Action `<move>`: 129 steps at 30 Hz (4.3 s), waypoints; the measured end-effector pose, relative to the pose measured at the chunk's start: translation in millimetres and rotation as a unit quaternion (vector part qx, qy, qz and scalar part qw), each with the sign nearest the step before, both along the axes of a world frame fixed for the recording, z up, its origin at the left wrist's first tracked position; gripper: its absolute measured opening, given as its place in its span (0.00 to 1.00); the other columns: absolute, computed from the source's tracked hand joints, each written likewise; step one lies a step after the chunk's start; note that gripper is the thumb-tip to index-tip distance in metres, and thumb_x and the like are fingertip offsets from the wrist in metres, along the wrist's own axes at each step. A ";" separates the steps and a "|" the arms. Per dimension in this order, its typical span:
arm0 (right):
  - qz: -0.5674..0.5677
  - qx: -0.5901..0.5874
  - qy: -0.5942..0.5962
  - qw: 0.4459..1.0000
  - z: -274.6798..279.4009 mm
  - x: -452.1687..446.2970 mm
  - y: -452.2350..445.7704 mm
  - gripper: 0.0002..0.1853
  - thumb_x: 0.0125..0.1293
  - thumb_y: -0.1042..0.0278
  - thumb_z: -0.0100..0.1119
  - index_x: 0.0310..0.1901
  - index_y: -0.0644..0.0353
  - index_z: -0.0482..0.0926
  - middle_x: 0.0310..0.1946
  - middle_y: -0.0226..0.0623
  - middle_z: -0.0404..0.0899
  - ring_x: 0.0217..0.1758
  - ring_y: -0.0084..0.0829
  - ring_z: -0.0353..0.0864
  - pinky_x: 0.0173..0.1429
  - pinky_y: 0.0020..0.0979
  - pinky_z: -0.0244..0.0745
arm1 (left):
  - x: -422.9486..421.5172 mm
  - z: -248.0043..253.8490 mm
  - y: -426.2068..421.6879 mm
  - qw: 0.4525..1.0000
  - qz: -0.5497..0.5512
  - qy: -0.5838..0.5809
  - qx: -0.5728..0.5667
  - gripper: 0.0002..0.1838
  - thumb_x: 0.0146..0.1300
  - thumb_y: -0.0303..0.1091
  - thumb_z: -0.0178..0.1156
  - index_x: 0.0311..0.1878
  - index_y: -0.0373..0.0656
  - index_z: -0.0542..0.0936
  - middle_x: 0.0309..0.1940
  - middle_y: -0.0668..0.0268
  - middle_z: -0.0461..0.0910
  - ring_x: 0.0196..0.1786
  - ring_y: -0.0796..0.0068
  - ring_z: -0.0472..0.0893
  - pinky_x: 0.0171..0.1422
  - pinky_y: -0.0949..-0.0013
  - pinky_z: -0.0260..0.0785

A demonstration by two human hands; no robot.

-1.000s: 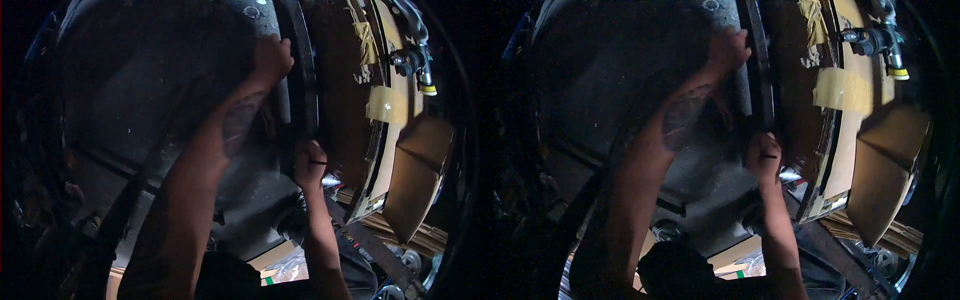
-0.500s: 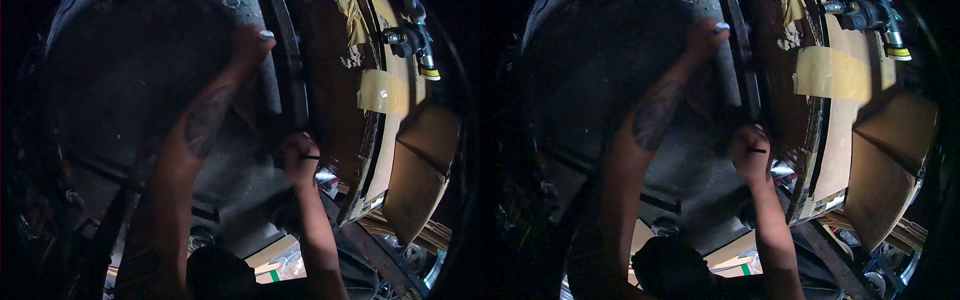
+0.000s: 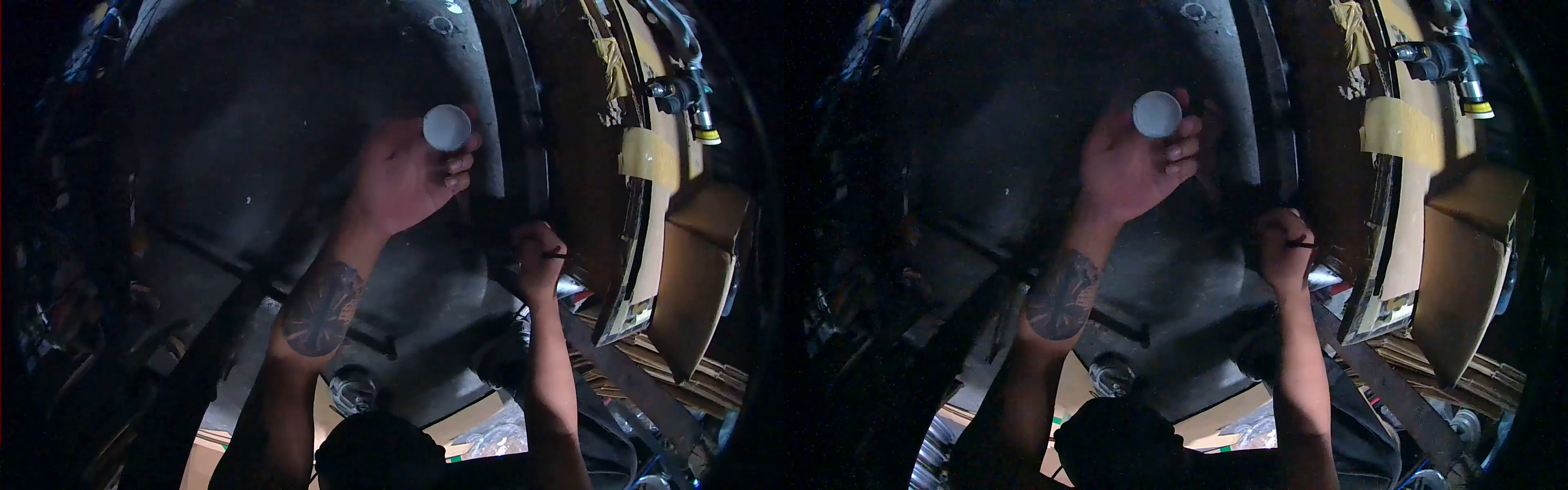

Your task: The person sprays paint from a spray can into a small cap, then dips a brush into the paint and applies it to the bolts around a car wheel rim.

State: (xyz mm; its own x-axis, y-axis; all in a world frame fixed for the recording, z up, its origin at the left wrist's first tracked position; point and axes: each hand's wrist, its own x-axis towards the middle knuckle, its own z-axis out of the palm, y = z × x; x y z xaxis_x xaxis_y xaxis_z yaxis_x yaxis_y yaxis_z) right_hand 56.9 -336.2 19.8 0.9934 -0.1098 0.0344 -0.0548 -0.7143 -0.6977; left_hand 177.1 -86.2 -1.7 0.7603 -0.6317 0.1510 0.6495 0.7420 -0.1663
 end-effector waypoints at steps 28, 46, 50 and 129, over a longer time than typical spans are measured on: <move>0.144 -0.169 -0.075 0.972 44.8 -6.0 108.2 0.24 0.62 0.63 0.56 0.61 0.48 0.80 0.79 0.52 0.53 0.78 0.58 0.56 0.78 0.61 0.47 | -116.1 -18.1 6.2 0.957 0.061 0.018 0.281 0.28 0.77 0.50 0.56 0.67 0.37 0.75 0.58 0.64 0.81 0.60 0.71 0.79 0.62 0.64 0.73; 0.087 0.067 -0.097 0.989 71.6 -37.9 126.4 0.20 0.60 0.68 0.53 0.54 0.56 0.80 0.66 0.54 0.70 0.69 0.53 0.70 0.69 0.48 0.66 | -122.1 19.9 26.5 0.945 0.053 -0.027 0.321 0.31 0.76 0.54 0.56 0.70 0.38 0.72 0.52 0.65 0.82 0.53 0.74 0.80 0.56 0.65 0.73; -0.072 0.290 -0.010 0.954 84.9 -33.9 130.0 0.13 0.73 0.65 0.54 0.53 0.60 0.78 0.45 0.38 0.80 0.53 0.31 0.79 0.54 0.32 0.72 | -129.7 18.2 22.6 0.953 0.055 -0.002 0.298 0.31 0.77 0.54 0.54 0.71 0.40 0.71 0.53 0.65 0.80 0.53 0.73 0.78 0.57 0.65 0.72; -0.121 0.087 0.260 0.954 -31.5 8.5 65.2 0.23 0.68 0.62 0.63 0.64 0.59 0.78 0.45 0.50 0.85 0.47 0.45 0.86 0.51 0.42 0.80 | 216.2 -98.7 210.8 0.149 0.458 -0.124 0.868 0.25 0.71 0.35 0.59 0.68 0.35 0.73 0.68 0.49 0.73 0.67 0.55 0.75 0.66 0.57 0.69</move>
State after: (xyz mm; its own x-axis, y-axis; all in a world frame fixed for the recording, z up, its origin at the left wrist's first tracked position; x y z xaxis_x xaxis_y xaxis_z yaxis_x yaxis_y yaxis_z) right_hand 65.4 -271.0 -11.7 0.8159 -0.2965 -0.4964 -0.5744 -0.5128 -0.6380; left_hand 393.3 124.6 -100.4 0.7547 0.4678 0.4600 -0.0299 -0.6759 0.7364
